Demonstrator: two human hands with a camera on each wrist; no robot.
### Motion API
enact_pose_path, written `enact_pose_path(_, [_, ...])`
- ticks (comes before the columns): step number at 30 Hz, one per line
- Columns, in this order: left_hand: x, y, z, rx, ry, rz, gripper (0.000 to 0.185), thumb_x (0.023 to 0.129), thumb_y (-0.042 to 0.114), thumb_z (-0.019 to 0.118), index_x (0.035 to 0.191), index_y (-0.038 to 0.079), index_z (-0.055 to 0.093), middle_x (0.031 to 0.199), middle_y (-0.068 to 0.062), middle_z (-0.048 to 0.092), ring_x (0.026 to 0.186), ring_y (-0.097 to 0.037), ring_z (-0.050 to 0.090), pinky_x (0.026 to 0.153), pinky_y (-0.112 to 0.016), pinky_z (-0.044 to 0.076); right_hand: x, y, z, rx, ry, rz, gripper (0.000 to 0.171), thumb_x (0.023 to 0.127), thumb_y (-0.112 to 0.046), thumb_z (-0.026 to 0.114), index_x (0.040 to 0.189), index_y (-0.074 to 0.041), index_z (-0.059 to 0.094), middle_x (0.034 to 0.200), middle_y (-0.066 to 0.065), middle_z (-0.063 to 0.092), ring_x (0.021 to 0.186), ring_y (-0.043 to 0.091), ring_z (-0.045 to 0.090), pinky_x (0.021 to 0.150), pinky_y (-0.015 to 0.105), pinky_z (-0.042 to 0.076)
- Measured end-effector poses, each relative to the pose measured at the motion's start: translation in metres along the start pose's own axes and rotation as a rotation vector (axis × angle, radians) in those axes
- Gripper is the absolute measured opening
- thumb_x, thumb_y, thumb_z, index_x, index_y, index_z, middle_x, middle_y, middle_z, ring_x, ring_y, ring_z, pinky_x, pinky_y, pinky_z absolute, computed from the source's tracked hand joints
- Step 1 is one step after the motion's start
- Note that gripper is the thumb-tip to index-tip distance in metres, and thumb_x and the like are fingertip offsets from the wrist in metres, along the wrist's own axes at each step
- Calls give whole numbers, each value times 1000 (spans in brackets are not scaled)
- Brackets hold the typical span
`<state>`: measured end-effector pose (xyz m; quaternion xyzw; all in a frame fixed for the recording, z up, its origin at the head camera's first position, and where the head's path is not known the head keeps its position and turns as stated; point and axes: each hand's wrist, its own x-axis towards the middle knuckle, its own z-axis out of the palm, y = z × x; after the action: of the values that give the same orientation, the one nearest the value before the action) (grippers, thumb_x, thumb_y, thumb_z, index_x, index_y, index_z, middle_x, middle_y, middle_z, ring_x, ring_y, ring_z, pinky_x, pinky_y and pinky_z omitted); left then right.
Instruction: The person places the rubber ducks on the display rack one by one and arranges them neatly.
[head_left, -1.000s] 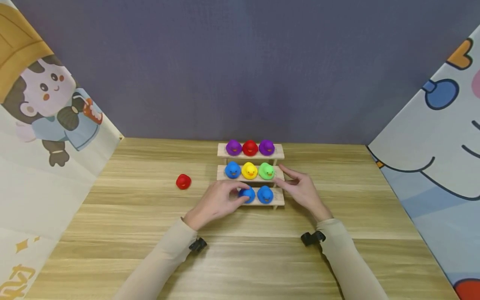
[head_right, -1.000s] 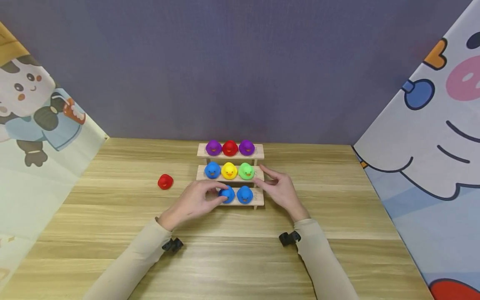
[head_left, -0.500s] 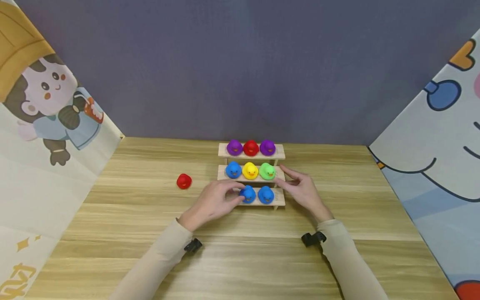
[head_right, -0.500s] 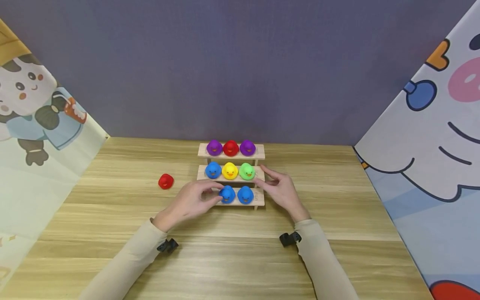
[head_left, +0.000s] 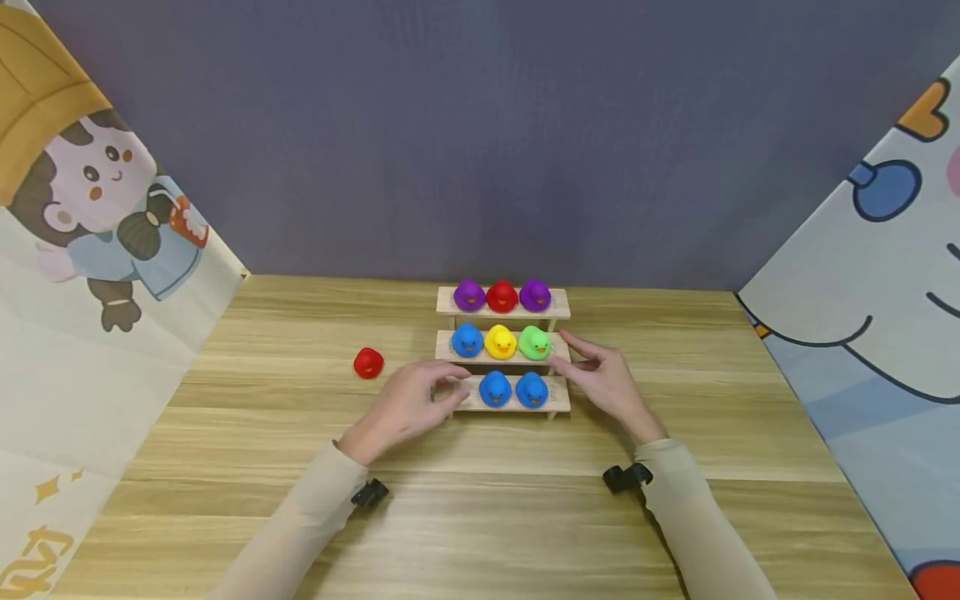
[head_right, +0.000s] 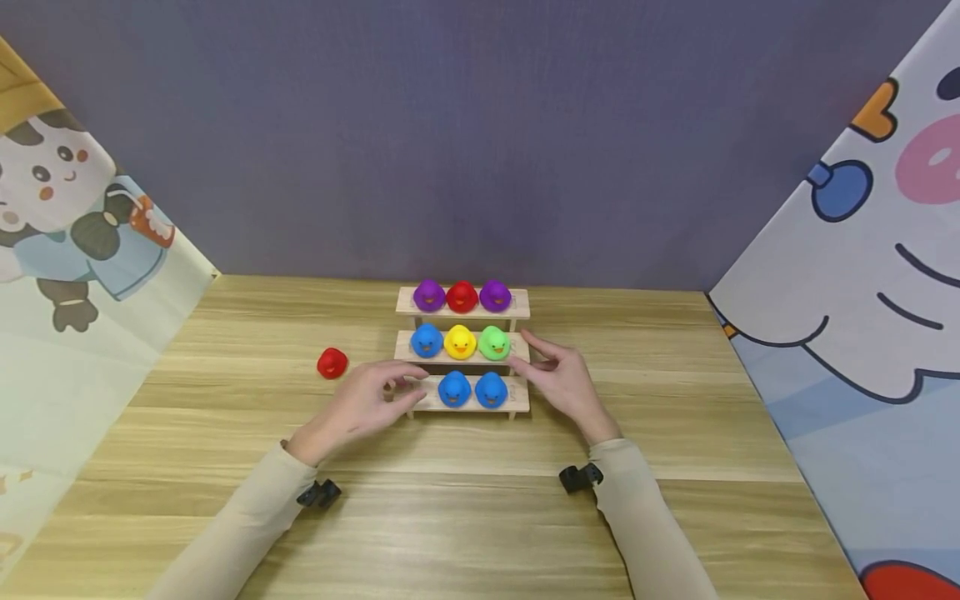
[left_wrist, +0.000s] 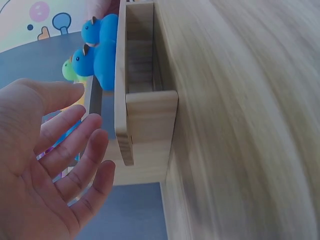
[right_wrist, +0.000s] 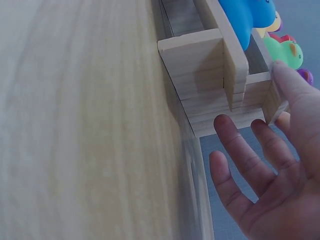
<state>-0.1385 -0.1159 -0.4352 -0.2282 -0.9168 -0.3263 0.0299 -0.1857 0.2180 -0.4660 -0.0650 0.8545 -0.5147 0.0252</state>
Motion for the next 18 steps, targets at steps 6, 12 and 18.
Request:
enact_pose_path(6, [-5, -5, -7, -3, 14, -1, 28, 98, 25, 78, 124, 16, 79, 116, 1, 80, 94, -13, 72, 81, -30, 57, -1, 0, 1, 12, 12, -15, 68, 94, -49, 81, 153, -22, 59, 157, 10, 57, 108, 30, 79, 81, 21, 61])
enact_pose_path(12, [-8, -11, -16, -20, 42, -25, 28, 97, 24, 80, 123, 14, 80, 120, -1, 80, 94, -16, 71, 69, -26, 52, 0, 0, 1, 17, 8, -17, 69, 95, -48, 80, 154, -21, 58, 159, 11, 55, 109, 31, 78, 82, 21, 61])
enact_pose_path(18, [-14, -20, -22, -14, 58, -63, 27, 98, 26, 79, 123, 16, 80, 122, 2, 80, 96, -17, 71, 79, -34, 56, -1, -1, 1, 23, 10, -7, 70, 93, -50, 81, 153, -22, 59, 159, 10, 56, 109, 30, 78, 80, 21, 61])
